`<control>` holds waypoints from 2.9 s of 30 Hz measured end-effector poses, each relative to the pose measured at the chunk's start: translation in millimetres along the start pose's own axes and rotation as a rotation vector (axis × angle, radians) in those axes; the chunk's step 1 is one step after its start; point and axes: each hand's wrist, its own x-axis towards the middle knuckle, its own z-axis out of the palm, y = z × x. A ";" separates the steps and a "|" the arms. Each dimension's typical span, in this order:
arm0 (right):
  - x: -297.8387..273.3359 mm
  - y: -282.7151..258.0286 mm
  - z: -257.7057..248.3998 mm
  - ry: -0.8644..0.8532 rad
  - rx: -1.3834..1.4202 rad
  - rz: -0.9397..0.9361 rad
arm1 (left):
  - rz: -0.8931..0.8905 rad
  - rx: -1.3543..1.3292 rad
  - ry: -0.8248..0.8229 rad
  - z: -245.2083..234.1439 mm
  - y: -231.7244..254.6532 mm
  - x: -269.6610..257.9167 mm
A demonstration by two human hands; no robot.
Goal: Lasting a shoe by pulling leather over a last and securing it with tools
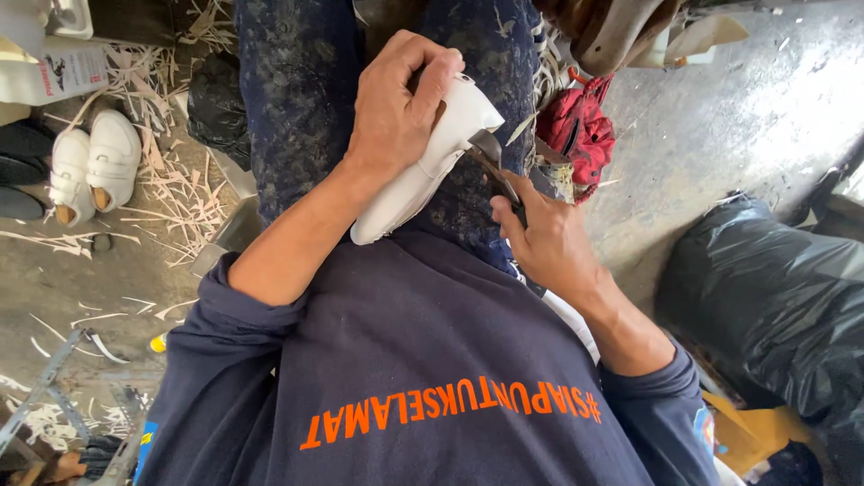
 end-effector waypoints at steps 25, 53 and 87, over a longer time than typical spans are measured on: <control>-14.9 17.6 25.5 0.204 -0.142 -0.100 | 0.064 -0.043 -0.015 3.1 -5.6 -2.4; 9.5 -3.4 -47.0 -0.282 -0.208 -0.186 | -0.005 0.265 -0.226 1.9 19.2 -57.9; 3.0 21.1 -16.9 0.033 -0.682 -0.254 | -0.013 0.234 -0.134 4.3 21.6 -52.9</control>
